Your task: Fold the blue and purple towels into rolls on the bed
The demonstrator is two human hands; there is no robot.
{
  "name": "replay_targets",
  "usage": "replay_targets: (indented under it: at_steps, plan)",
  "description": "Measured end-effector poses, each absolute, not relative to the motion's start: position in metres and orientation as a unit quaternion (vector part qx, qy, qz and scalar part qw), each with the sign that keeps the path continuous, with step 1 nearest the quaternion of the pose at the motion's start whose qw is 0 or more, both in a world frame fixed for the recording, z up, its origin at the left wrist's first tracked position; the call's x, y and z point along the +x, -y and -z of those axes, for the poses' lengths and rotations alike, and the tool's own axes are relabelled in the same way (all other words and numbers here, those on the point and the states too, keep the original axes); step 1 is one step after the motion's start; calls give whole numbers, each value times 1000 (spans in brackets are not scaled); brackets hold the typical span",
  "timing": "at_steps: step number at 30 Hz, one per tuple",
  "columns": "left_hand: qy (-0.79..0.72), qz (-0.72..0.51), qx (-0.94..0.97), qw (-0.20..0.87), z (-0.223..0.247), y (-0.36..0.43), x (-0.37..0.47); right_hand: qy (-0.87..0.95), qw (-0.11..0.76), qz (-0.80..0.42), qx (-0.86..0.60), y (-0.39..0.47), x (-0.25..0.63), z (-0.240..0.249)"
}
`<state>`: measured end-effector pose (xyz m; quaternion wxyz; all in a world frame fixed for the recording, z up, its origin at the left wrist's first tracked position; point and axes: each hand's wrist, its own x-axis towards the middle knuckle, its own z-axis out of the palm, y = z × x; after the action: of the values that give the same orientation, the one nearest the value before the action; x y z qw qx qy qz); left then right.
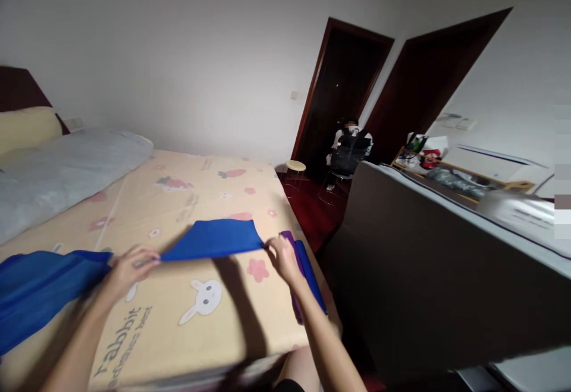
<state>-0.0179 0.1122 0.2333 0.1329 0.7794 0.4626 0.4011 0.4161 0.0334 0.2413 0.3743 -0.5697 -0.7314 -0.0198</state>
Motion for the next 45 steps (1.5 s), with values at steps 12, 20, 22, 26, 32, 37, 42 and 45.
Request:
replay_targets:
  at_steps: [12, 20, 22, 26, 32, 37, 42, 45]
  plan:
    - [-515, -88, 839, 148, -59, -5, -33, 694, 280, -40, -662, 97, 371, -40]
    - [-515, -107, 847, 71, -49, 15, 32, 716, 257, -63, -646, 77, 325, -52]
    - [-469, -152, 869, 45, -36, 16, 63, 751, 244, -79, -609, 65, 293, -48]
    - [-448, -153, 881, -4, -9, 14, 86, 801, 207, -78, -556, 52, 261, -27]
    - [-595, -132, 791, -43, -2, 13, 24, 683, 182, -50, -705, 66, 336, -5]
    - [-538, -175, 822, -58, -6, 25, 41, 692, 181, -81, -694, 82, 327, -14]
    - [-393, -133, 910, -16, 1, 15, 91, 804, 188, -119, -551, 66, 267, -22]
    - [-469, -111, 876, -8, -2, -9, 77, 758, 183, -116, -615, 47, 284, -25]
